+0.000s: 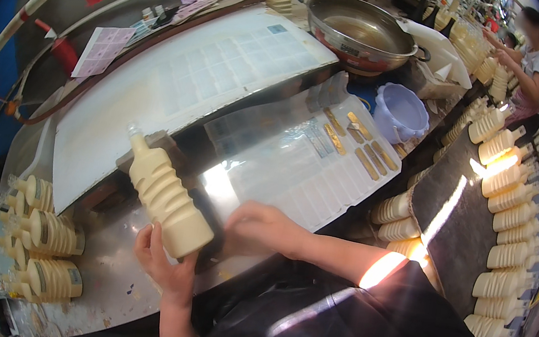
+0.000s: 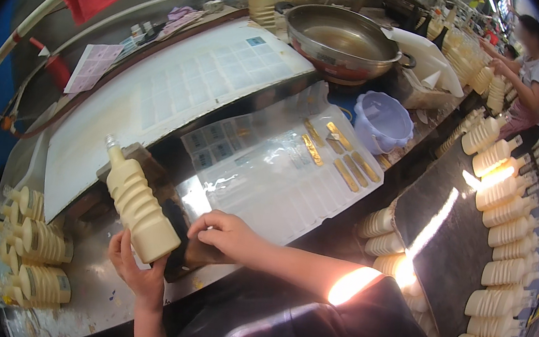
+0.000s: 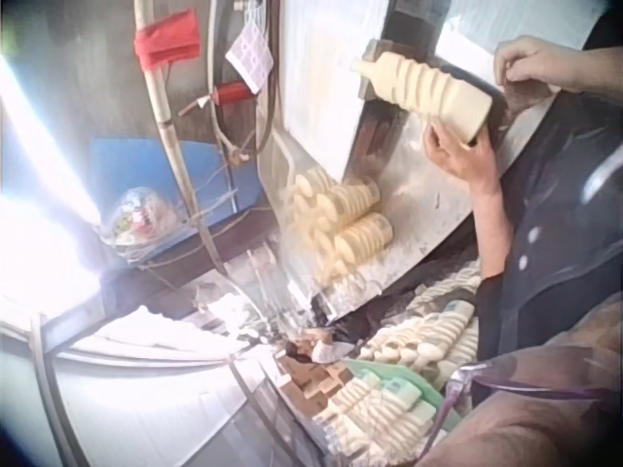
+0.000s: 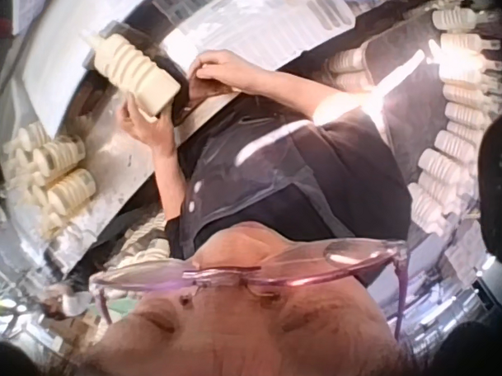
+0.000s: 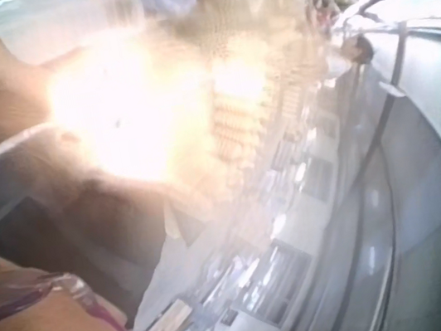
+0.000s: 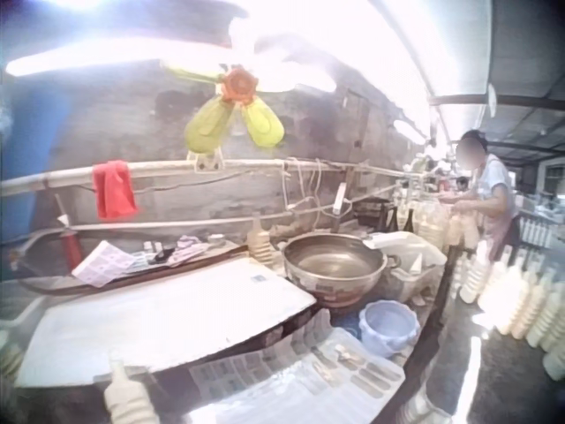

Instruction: The person applies adhesive labels to cream-colored plastic bottles on a metal workbench. They peel labels from a sheet, wrap them around the bottle body, smooth the edges, and place the labeled bottle aside before repeating the process with another bottle.

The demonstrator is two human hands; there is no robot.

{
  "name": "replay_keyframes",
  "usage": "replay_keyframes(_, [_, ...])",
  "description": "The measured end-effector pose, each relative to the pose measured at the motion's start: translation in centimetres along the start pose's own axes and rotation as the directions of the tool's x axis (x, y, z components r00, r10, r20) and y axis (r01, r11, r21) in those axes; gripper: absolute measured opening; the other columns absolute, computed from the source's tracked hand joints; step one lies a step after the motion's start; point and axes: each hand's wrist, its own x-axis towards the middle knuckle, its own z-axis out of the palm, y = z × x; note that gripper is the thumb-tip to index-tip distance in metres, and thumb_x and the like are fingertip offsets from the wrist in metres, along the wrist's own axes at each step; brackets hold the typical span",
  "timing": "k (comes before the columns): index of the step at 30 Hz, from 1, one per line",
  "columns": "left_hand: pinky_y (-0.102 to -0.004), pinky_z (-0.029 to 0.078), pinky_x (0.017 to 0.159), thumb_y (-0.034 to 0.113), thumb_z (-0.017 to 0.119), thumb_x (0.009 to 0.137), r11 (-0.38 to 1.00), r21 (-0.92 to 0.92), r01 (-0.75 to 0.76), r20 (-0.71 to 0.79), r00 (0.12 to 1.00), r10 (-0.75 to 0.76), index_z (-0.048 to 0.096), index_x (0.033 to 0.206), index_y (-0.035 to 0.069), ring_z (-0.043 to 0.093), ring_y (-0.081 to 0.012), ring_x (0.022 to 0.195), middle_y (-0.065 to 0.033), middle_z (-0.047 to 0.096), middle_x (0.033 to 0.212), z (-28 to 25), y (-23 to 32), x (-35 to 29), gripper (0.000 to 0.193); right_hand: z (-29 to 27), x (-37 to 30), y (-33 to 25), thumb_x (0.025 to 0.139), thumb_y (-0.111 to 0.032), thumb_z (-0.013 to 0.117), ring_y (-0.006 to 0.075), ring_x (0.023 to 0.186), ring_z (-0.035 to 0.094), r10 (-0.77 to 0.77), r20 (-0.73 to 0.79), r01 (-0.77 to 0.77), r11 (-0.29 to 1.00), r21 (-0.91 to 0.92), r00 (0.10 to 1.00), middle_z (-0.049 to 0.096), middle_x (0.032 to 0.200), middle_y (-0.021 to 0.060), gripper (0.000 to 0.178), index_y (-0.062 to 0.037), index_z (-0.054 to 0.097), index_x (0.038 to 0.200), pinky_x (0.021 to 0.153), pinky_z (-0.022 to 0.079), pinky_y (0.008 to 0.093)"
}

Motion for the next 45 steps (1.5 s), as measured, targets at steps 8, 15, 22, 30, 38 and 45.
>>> replay_keyframes(8, [-0.0419,0.047,0.094,0.01,0.093,0.064,0.994,0.087,-0.066,0.131,0.99,0.054,0.064,0.132,0.0,0.054,-0.0334,0.117,-0.0155,0.052,0.133,-0.4,-0.4,-0.1,0.074,-11.9,-5.8,0.7,0.096,-0.032,0.056,0.0415,0.088,0.068,-0.017,-0.524,-0.433,0.541,-0.721,0.852,0.073,0.091,0.0185,0.031,-0.0056,0.072,0.088,0.078,0.055,0.0511])
replay_keyframes(15, [-0.0426,0.047,0.098,0.002,0.084,0.07,0.997,0.076,-0.023,0.139,0.99,0.013,0.06,0.137,-0.001,0.052,-0.0348,0.122,-0.0179,0.048,0.137,-0.1,-0.1,-0.6,0.071,-17.2,-11.5,2.9,0.089,-0.015,0.06,0.0413,0.083,0.069,-0.111,-0.719,-0.718,0.058,-0.694,0.686,0.071,0.091,0.0218,0.034,-0.0026,0.067,0.12,0.075,0.055,0.0504])
replay_keyframes(22, [-0.0444,0.045,0.098,0.003,0.08,0.07,0.999,0.045,0.005,0.134,0.991,-0.012,0.061,0.136,-0.001,0.05,-0.0364,0.123,-0.0189,0.05,0.136,-0.1,0.3,-0.5,0.069,-14.7,-10.8,1.3,0.087,-0.007,0.054,0.0402,0.079,0.07,-0.003,-0.427,-0.42,0.171,-0.891,0.904,0.071,0.088,0.0216,0.042,-0.0006,0.064,0.128,0.071,0.056,0.0493])
replay_keyframes(30, [-0.0422,0.044,0.097,0.008,0.086,0.073,0.999,0.039,-0.009,0.147,0.989,0.004,0.062,0.135,0.0,0.05,-0.0353,0.123,-0.018,0.051,0.136,-0.4,0.0,-0.3,0.067,-21.4,-10.1,0.8,0.09,-0.011,0.057,0.0364,0.088,0.07,-0.006,-0.504,-0.504,0.017,-0.864,0.864,0.069,0.093,0.0152,0.045,-0.0134,0.063,0.134,0.073,0.055,0.0486])
replay_keyframes(38, [-0.0427,0.044,0.096,0.008,0.087,0.073,1.0,-0.006,0.01,0.127,0.992,-0.01,0.062,0.135,0.001,0.049,-0.0351,0.122,-0.0177,0.05,0.135,-0.2,-0.4,-0.7,0.066,-20.2,-13.8,2.7,0.095,-0.033,0.065,0.0346,0.075,0.068,-0.146,-0.817,-0.664,0.512,-0.545,0.558,0.069,0.076,0.0197,0.033,-0.0001,0.07,0.092,0.072,0.053,0.0438])
replay_keyframes(45, [-0.0425,0.048,0.097,0.009,0.091,0.068,1.0,0.01,-0.005,0.149,0.989,0.003,0.061,0.134,0.001,0.054,-0.0359,0.12,-0.0184,0.051,0.133,-0.8,0.0,0.0,0.073,-23.7,-14.3,6.8,0.093,-0.032,0.074,0.0117,0.036,0.037,0.413,-0.806,-0.364,0.893,0.266,0.424,0.048,0.049,-0.0006,0.039,-0.0032,0.063,0.07,0.037,0.024,0.0283])
